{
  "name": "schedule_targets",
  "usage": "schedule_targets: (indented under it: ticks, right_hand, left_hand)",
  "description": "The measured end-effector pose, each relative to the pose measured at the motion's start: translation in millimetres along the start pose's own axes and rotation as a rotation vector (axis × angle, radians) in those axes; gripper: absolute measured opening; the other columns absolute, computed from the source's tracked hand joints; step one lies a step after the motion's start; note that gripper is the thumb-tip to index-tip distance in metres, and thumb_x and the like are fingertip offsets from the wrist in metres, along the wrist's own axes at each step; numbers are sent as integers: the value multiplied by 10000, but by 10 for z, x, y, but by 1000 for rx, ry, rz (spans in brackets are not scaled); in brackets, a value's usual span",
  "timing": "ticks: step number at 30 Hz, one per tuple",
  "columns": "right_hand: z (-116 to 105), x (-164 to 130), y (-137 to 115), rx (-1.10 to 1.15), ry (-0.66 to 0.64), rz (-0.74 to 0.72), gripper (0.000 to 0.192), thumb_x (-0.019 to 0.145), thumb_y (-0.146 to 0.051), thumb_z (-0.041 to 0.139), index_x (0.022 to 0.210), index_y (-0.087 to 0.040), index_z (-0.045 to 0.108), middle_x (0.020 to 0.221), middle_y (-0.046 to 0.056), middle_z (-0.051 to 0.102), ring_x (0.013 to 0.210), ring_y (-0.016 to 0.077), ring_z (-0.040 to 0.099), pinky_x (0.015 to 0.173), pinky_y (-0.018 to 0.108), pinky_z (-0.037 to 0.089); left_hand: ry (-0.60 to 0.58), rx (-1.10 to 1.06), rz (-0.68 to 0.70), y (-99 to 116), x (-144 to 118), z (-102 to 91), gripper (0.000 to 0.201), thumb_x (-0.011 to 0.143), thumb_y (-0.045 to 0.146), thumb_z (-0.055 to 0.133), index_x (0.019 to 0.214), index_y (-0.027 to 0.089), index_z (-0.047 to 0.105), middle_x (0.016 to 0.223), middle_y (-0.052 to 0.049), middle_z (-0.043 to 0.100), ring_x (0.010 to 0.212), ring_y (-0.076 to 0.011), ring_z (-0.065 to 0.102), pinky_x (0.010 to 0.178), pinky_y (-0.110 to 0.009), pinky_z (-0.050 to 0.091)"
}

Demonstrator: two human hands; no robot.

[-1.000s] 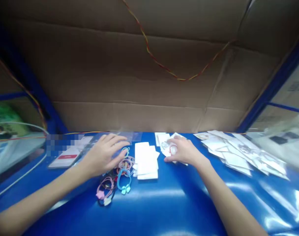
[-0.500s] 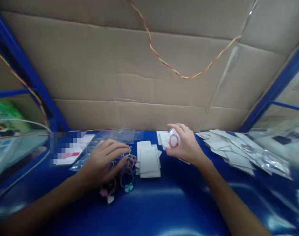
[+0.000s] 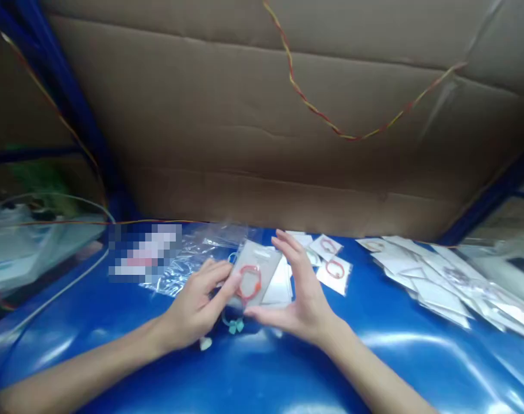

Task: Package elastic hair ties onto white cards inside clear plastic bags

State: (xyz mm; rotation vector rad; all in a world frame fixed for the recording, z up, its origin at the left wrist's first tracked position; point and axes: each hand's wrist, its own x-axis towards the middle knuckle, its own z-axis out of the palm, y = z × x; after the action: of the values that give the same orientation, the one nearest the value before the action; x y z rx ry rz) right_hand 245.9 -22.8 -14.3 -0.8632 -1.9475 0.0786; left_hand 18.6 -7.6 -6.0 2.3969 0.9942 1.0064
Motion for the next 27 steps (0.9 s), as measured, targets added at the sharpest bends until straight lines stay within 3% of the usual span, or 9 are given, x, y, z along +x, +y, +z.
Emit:
schedule_targets:
  ticks: [3,5,7,11,13,15,19,24,27]
  right_hand:
    - [-40,22,22,215,-14,291,678,870,-371,784,1469,-255,490,1175,104,732,1053,283,714,949,471,568]
    - [-31,43,7,414,-60,489,458,905,-385,746,1314,-216,629,877,47,765,716,206,730,705,359,608]
    - [-5,62,-12,579,-66,607,332,881,-406,769,1125,-190,708,794,34,756,584,170,696,566,297,578]
    - [25,84,-25,762,-23,643,252,823,-377,829,935,-182,715,824,27,757,615,142,701,587,256,589]
    - [14,88,-23,843,-70,675,281,792,-381,854,908,-180,696,831,23,755,639,146,714,613,260,609]
    - [-5,87,-26,920,-163,736,331,772,-387,870,933,-177,671,840,28,758,644,163,732,609,279,627]
    - [-26,74,-50,1005,-298,827,414,804,-360,851,1104,-184,626,898,48,768,709,197,768,620,299,642]
    - [-38,62,-67,1043,-298,763,428,813,-311,841,1170,-207,631,1042,66,755,822,186,737,660,291,630]
    - [-63,67,-71,1088,-292,783,451,818,-282,835,1221,-235,636,1098,53,743,905,184,718,733,290,610]
  left_hand:
    - [-3,-7,-11,-41,7,15,394,1072,335,386,744,191,550,699,20,552,696,-160,512,757,-340,348]
    - [-11,-11,0,-54,13,15,393,1070,336,397,741,191,556,693,21,559,692,-158,516,758,-337,352]
    - [-1,-34,-2,-55,17,9,396,1065,337,410,739,190,578,690,18,580,686,-157,520,757,-333,361]
    - [45,-118,-57,-26,10,-8,328,1040,350,475,852,204,701,770,-2,692,734,-174,568,771,-332,397]
    - [54,-216,-109,-5,2,-9,249,1008,374,542,952,221,730,842,-7,735,767,-180,608,755,-320,436]
    - [62,-373,-185,15,0,-2,203,937,404,655,1001,220,709,881,-8,748,747,-171,639,689,-287,478]
    - [71,-648,-359,40,22,16,423,778,413,823,1100,221,627,744,28,727,570,-139,628,511,-224,473]
    - [90,-714,-411,33,46,17,269,805,397,802,943,191,700,829,-33,766,690,-183,698,602,-269,571]
    - [49,-687,-411,24,39,16,233,830,399,778,922,196,711,741,-10,725,595,-156,648,507,-238,520]
